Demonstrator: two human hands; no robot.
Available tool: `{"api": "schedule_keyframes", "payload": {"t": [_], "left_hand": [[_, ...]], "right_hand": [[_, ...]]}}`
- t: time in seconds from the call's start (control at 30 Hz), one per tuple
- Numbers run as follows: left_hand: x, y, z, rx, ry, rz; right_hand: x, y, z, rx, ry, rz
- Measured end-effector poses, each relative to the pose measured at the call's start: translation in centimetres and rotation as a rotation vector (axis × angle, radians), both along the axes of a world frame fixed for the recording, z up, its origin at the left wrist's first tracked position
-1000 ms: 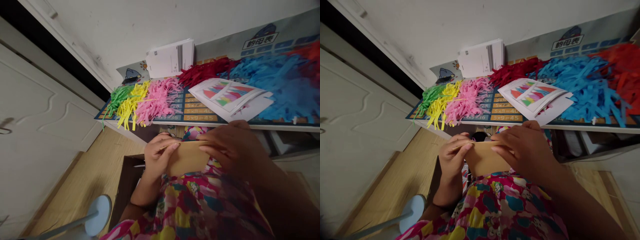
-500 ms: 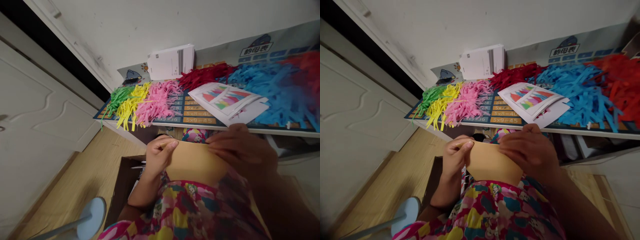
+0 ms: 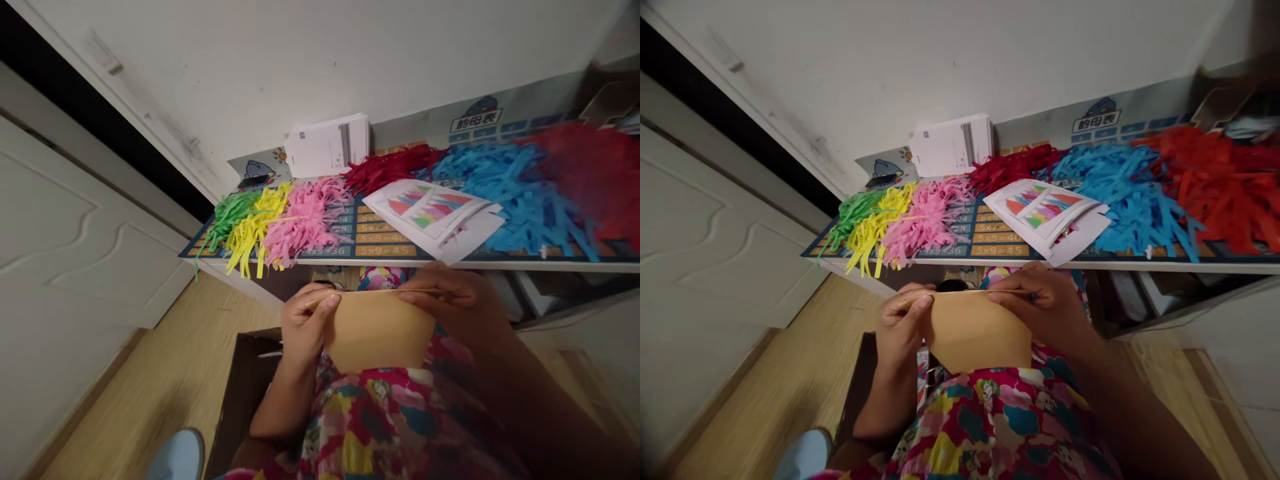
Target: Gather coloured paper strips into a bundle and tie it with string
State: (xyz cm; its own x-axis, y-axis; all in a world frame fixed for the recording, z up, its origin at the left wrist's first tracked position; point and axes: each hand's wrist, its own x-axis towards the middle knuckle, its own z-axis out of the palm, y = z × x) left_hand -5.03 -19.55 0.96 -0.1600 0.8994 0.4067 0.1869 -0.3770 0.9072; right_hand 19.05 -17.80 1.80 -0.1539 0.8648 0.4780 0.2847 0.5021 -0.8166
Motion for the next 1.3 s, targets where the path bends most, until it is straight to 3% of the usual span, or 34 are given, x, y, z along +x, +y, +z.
{"api": "schedule_keyframes", "payload": {"t": [0.13,0.3,0.43,0.5,0.6,0.7,0.8,0.9,1.0,1.17,1.23,1.3], "left_hand": [[-0.4,-0.1,-1.0,-0.045,-0.007,-0.044],[-0.5,0.8,-2.3,-0.148,-0.067,-0.101],[1.9,1.7,-1.5,-0.098,0.114,-0.104],[3.6,2.0,-0.7,-0.079,0.161,-0.18],[5.3,2.4,-0.2,-0.083,0.112,-0.258],[5.6,2.8,-0.9,-0.128,0.001,-0.228],[5.4,3.3,-1.9,-0.277,-0.237,-0.252],[5.6,3.8,-2.3,-0.399,-0.549,-0.22],[5.7,4.4,-2.3,-0.406,-0.731,-0.134],[5.1,4.9,-2.1,-0.36,-0.774,-0.116],[4.9,4.7,-1.9,-0.356,-0.77,-0.126],[4.8,4.3,-1.7,-0.348,-0.742,-0.146]], "right_hand": [[0.5,-0.2,-1.3,-0.01,0.042,-0.022],[2.7,-0.1,-3.5,0.005,0.004,-0.174],[3.2,-0.3,-2.0,0.353,-0.307,-0.465],[2.4,-0.5,-0.6,0.49,-0.436,-0.424],[1.5,-0.6,0.4,0.515,-0.556,-0.271],[2.0,-0.2,-0.5,0.427,-0.593,-0.261],[3.7,0.2,-1.5,0.28,-0.536,-0.251],[5.2,0.6,-1.7,0.07,-0.321,-0.26],[5.9,1.1,-2.1,-0.144,-0.053,-0.205],[5.0,1.1,-3.4,-0.404,0.192,-0.099],[4.7,1.0,-3.6,-0.443,0.264,-0.084],[4.6,1.1,-3.6,-0.405,0.216,-0.173]]}}
